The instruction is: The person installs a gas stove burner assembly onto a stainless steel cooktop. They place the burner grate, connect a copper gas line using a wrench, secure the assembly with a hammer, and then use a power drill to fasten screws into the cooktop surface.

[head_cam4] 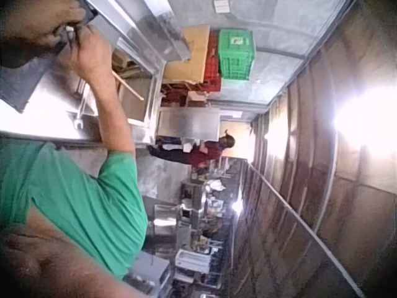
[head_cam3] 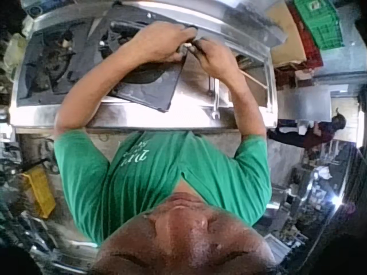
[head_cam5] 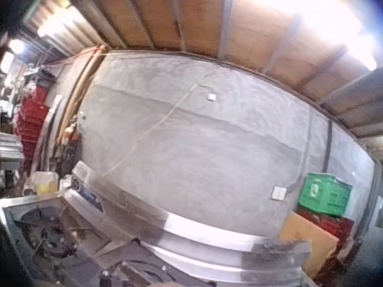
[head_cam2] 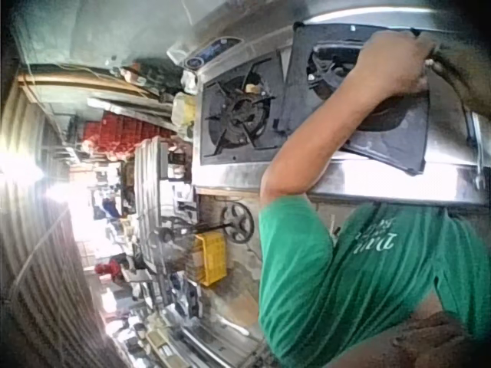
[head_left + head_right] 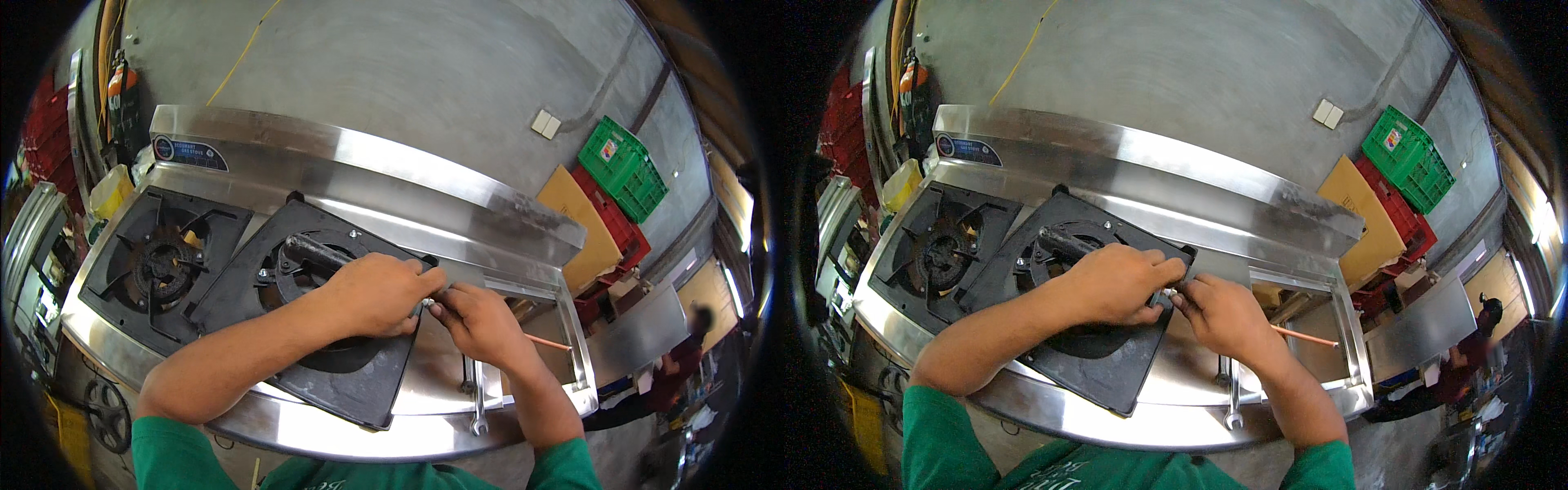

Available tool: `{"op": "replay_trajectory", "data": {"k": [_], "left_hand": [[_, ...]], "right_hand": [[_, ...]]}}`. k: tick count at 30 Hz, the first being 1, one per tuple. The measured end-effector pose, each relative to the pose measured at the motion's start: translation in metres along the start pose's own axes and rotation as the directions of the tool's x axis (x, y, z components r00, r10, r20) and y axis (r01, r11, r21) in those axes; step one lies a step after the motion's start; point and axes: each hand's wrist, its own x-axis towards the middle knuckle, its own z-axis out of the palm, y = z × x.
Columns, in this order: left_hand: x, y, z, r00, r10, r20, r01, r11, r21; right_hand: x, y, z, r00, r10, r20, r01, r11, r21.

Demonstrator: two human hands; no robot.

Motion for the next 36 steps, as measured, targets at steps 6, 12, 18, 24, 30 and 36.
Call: {"op": "replay_trajectory", "data": {"k": [6, 12, 18, 24, 30, 36], "left_hand": [[0.0, 0.0, -0.005, 1.0, -0.022, -0.004, 0.023, 0.999, 0.031], [0.001, 0.004, -0.005, 0.999, -0.033, 0.0, 0.033, 0.999, 0.039], [0.002, 0.006, -0.004, 0.999, -0.047, -0.009, 0.048, 0.998, 0.05], [0.0, 0.01, -0.004, 0.998, -0.058, 0.019, 0.057, 0.997, 0.053], [0.002, 0.007, -0.006, 0.999, -0.045, 0.018, 0.043, 0.997, 0.06], [0.002, 0.006, -0.004, 0.999, -0.031, -0.025, 0.032, 0.998, 0.056]], "right_hand": [[0.005, -0.007, -0.01, 0.996, 0.019, -0.086, -0.009, 0.993, 0.116], [0.001, -0.005, -0.004, 0.994, 0.014, -0.107, -0.006, 0.997, 0.071], [0.001, 0.0, 0.003, 0.992, -0.02, -0.123, 0.035, 0.992, 0.121], [0.008, 0.005, -0.002, 0.999, 0.029, 0.03, -0.034, 0.976, 0.215], [0.006, -0.002, -0.007, 0.998, 0.042, -0.045, -0.032, 0.978, 0.206], [0.003, -0.004, -0.004, 0.996, 0.014, -0.085, -0.002, 0.989, 0.148]]}}
